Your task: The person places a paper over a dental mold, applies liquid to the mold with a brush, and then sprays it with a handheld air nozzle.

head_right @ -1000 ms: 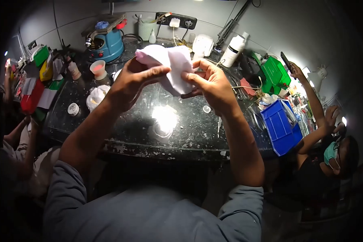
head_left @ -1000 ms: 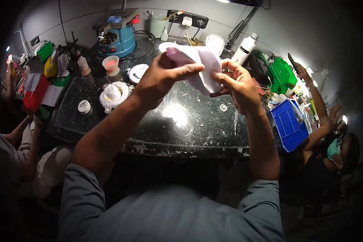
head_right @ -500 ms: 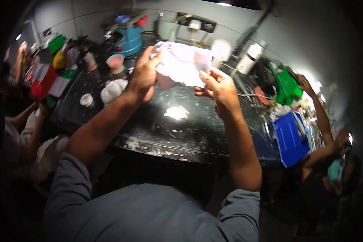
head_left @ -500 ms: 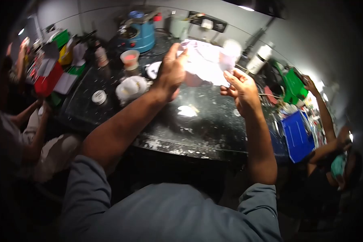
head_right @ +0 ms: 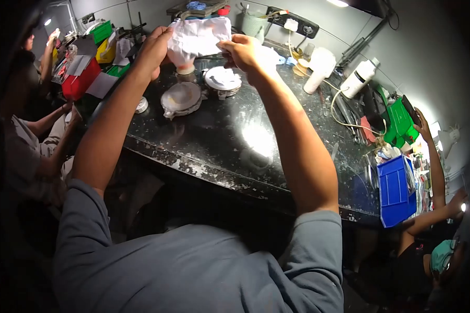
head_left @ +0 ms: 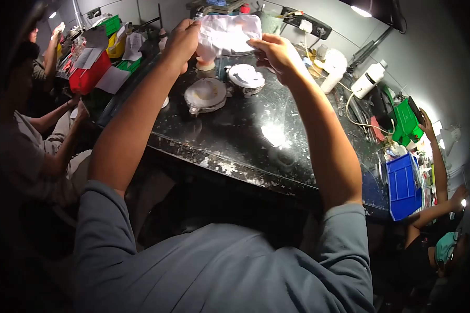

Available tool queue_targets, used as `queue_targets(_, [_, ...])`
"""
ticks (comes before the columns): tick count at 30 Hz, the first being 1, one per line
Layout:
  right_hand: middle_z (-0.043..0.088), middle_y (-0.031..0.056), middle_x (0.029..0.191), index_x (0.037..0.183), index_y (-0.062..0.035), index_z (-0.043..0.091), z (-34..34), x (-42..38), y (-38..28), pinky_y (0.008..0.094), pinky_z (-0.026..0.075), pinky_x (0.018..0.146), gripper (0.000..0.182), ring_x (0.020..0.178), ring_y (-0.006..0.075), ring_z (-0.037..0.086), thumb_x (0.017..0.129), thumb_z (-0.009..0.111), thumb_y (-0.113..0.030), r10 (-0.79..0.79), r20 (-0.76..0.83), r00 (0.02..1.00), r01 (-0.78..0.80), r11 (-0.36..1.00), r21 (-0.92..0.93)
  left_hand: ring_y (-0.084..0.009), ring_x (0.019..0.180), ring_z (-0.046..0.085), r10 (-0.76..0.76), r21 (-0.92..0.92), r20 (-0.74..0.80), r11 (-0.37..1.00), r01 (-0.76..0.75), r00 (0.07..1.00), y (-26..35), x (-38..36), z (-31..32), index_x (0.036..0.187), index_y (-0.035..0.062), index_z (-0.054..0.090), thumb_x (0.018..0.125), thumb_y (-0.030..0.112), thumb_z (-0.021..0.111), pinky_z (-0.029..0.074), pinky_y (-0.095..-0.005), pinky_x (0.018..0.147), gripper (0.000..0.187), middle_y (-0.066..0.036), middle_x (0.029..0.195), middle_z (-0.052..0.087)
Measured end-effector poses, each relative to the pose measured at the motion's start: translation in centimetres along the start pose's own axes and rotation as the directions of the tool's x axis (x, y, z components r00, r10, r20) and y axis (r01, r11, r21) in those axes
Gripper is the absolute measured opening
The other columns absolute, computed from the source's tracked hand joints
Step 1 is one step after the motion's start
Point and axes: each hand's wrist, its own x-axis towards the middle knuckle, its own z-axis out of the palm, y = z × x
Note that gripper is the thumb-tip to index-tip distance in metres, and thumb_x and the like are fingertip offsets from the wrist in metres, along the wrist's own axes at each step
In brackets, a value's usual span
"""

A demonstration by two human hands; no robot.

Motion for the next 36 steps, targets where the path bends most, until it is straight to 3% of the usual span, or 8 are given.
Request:
queue_targets(2, [0.061, -0.0022, 0.076, 0.091, -0.0077, 0.070, 1.6, 2.5, 0.6, 0.0250, 0.051, 0.062, 0.015, 0.066, 0.0085, 0.057, 0.092, 0.075, -0.022, 0.006, -0.016, 1.000, -0.007, 0.998, -0.061, -0.0368, 0.091, 0.068, 0.017, 0.205, -0.164, 0.979, 0.017, 0.986, -0.8, 0.9, -0.7, 0.113, 0.0072, 0.065, 0.101, 0.039, 0.053, 0.052, -0.0474, 0.085, 0.037, -0.021, 0.101, 0.071])
queue_targets(6, [0.063, -0.0003, 0.076, 0.086, -0.0073, 0.069, 2.4, 5.5, 1.1, 0.0256, 0.055, 0.058, 0.016, 0.065, 0.0109, 0.062, 0.088, 0.078, -0.020, 0.056, 0.040, 0.998, -0.055, 0.998, -0.030, -0.0455, 0.108, 0.064, 0.154, 0.499, -0.178, 0.865, -0.046, 0.972, -2.4, 1.8, -1.1, 0.109, 0.0084, 0.065, 0.100, 0.033, 0.051, 0.037, -0.0504, 0.112, 0.029, -0.023, 0.107, 0.071])
queue_targets(12, [0.065, 0.0019, 0.069, 0.080, -0.0064, 0.068, 3.1, 7.9, 3.0, 0.0261, 0.056, 0.055, 0.019, 0.055, 0.0119, 0.062, 0.087, 0.080, -0.019, 0.306, -0.041, 0.951, -0.309, 0.947, -0.085, -0.0430, 0.104, 0.067, 0.144, 0.638, -0.081, 0.768, -0.060, 0.986, -6.0, 4.6, -0.5, 0.108, 0.0092, 0.065, 0.098, 0.031, 0.054, 0.047, -0.0508, 0.100, 0.026, -0.024, 0.106, 0.071])
queue_targets(18, [0.066, 0.0069, 0.076, 0.082, 0.0013, 0.067, 4.1, 9.0, 3.9, 0.0279, 0.060, 0.056, 0.020, 0.062, 0.0159, 0.064, 0.090, 0.077, -0.014, 0.335, -0.014, 0.942, -0.333, 0.934, -0.130, -0.0409, 0.104, 0.068, 0.047, 0.722, -0.071, 0.692, 0.019, 0.996, -6.1, 3.4, -0.9, 0.114, 0.0082, 0.066, 0.097, 0.027, 0.055, 0.054, -0.0499, 0.088, 0.028, -0.022, 0.107, 0.072])
queue_targets(20, [0.066, 0.0068, 0.076, 0.082, 0.0014, 0.067, 4.3, 9.2, 4.4, 0.0276, 0.059, 0.056, 0.020, 0.062, 0.0158, 0.064, 0.091, 0.076, -0.014, 0.331, -0.015, 0.943, -0.330, 0.935, -0.131, -0.0426, 0.097, 0.069, 0.262, 0.726, -0.075, 0.676, -0.127, 0.962, -7.4, 3.8, -1.0, 0.112, 0.0106, 0.064, 0.101, 0.029, 0.052, 0.055, -0.0559, 0.080, 0.025, -0.023, 0.100, 0.072])
queue_targets(26, [0.065, 0.0055, 0.072, 0.076, 0.0011, 0.065, 4.6, 10.2, 5.1, 0.0263, 0.055, 0.052, 0.024, 0.058, 0.0144, 0.062, 0.089, 0.078, -0.015, 0.329, -0.005, 0.944, -0.324, 0.926, -0.192, -0.0442, 0.094, 0.070, 0.160, 0.816, 0.030, 0.567, -0.116, 0.987, -6.9, 4.2, -1.3, 0.117, 0.0115, 0.063, 0.101, 0.026, 0.051, 0.055, -0.0563, 0.080, 0.025, -0.024, 0.095, 0.072])
queue_targets(27, [0.064, 0.0051, 0.068, 0.074, -0.0010, 0.065, 4.8, 9.7, 4.5, 0.0263, 0.051, 0.048, 0.024, 0.055, 0.0134, 0.061, 0.088, 0.078, -0.016, 0.335, -0.028, 0.942, -0.332, 0.913, -0.238, -0.0386, 0.100, 0.072, 0.059, 0.825, 0.049, 0.560, -0.074, 0.997, -5.2, 3.4, -1.4, 0.126, 0.0094, 0.063, 0.092, 0.012, 0.052, 0.055, -0.0486, 0.090, 0.036, -0.022, 0.102, 0.074])
queue_targets(36, [0.063, 0.0035, 0.064, 0.071, -0.0038, 0.067, 4.7, 8.9, 3.5, 0.0282, 0.043, 0.045, 0.031, 0.051, 0.0116, 0.055, 0.092, 0.074, -0.025, 0.325, -0.037, 0.945, -0.303, 0.829, -0.470, -0.0426, 0.096, 0.070, 0.155, 0.829, 0.111, 0.530, -0.177, 0.982, -6.4, 4.1, -1.3, 0.117, 0.0073, 0.064, 0.101, 0.025, 0.051, 0.054, -0.0559, 0.084, 0.028, -0.026, 0.098, 0.072])
